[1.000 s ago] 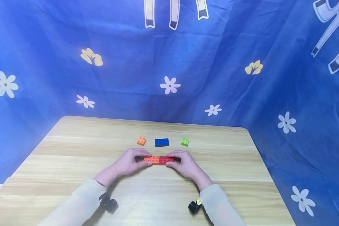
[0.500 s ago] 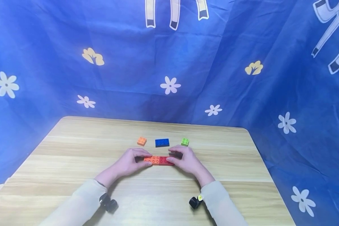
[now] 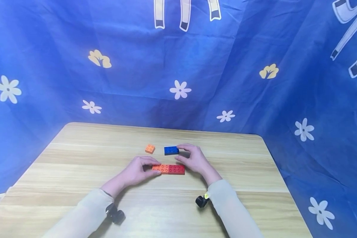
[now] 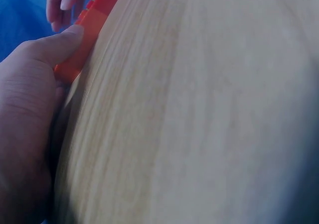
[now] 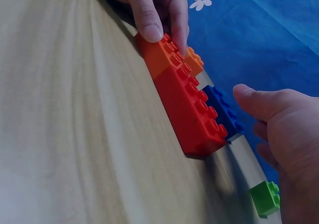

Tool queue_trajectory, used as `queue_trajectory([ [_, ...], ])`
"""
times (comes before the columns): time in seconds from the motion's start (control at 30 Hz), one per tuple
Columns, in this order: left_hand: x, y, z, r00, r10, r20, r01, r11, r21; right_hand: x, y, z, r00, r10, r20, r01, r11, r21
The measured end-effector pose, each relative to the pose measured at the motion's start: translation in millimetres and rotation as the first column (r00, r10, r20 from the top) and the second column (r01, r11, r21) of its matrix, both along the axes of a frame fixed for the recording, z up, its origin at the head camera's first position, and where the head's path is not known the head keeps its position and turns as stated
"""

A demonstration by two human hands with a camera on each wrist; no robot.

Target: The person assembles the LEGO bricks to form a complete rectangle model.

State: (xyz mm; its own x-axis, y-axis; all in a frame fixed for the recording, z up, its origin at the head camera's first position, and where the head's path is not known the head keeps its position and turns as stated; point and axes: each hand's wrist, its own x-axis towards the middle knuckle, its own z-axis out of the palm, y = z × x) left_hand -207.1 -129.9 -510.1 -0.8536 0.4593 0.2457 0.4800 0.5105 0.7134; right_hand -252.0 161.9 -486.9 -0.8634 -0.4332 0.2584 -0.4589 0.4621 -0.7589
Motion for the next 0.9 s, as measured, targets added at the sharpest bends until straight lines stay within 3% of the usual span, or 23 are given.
queue_trajectory([
  [0.43, 0.8, -0.9, -0.9, 1.0, -0.003, -0.014, 0.003, 1.0, -0.008, -22.7, -17, -3.8, 1.0, 0.016, 0.01, -0.017, 0.994, 0.111],
  [0.6, 0.7, 0.3, -0.3, 1.0, -0.007, -0.02, 0.007, 1.0, -0.006, -27.2, -20, -6.7, 0.999, 0.017, 0.037, -0.021, 0.991, 0.134],
  [0.9, 0.3, -0.3, 0.5, 0.999, -0.017, -0.027, 0.017, 1.0, -0.001, -30.3, -24, -11.8, 1.0, 0.026, -0.009, -0.024, 0.984, 0.174],
])
